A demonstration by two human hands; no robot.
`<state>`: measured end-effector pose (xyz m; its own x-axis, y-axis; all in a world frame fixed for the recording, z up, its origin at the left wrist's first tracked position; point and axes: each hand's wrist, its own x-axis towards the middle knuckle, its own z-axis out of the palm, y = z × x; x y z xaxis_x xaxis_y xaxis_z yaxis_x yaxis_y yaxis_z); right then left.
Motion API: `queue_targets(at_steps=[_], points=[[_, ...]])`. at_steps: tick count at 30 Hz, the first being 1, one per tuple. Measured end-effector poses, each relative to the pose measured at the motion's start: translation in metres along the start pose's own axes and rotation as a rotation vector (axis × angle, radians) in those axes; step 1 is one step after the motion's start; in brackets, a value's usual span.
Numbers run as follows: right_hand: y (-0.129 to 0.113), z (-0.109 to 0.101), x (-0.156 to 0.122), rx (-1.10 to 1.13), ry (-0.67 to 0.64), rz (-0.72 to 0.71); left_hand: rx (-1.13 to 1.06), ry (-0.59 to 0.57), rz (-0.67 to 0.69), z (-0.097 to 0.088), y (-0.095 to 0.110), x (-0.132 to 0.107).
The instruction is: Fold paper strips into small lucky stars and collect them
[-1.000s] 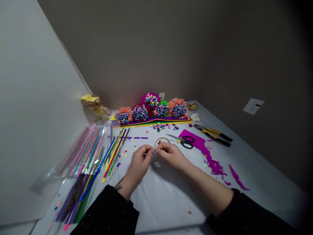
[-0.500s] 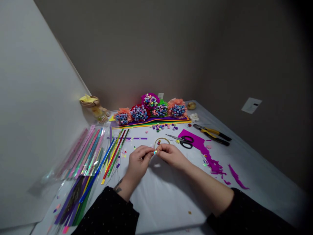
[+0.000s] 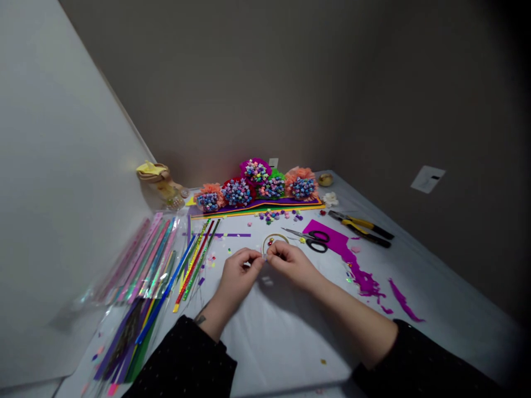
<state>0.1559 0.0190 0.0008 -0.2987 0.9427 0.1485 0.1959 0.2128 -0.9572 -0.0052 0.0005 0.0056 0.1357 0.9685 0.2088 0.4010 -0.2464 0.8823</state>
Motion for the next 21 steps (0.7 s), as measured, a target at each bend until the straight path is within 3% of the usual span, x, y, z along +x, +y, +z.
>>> queue_targets(at_steps=[3, 10, 21], points=[[-0.001, 0.000, -0.001, -0.071, 0.001, -0.050, -0.017, -0.008, -0.031, 0.000, 0.001, 0.001], [-0.003, 0.005, -0.008, -0.164, 0.148, -0.149, -0.018, 0.072, -0.039, -0.003, 0.000, 0.002], [-0.002, 0.012, -0.013, -0.274, 0.228, -0.273, 0.024, 0.114, 0.020, 0.000, -0.003, 0.000]])
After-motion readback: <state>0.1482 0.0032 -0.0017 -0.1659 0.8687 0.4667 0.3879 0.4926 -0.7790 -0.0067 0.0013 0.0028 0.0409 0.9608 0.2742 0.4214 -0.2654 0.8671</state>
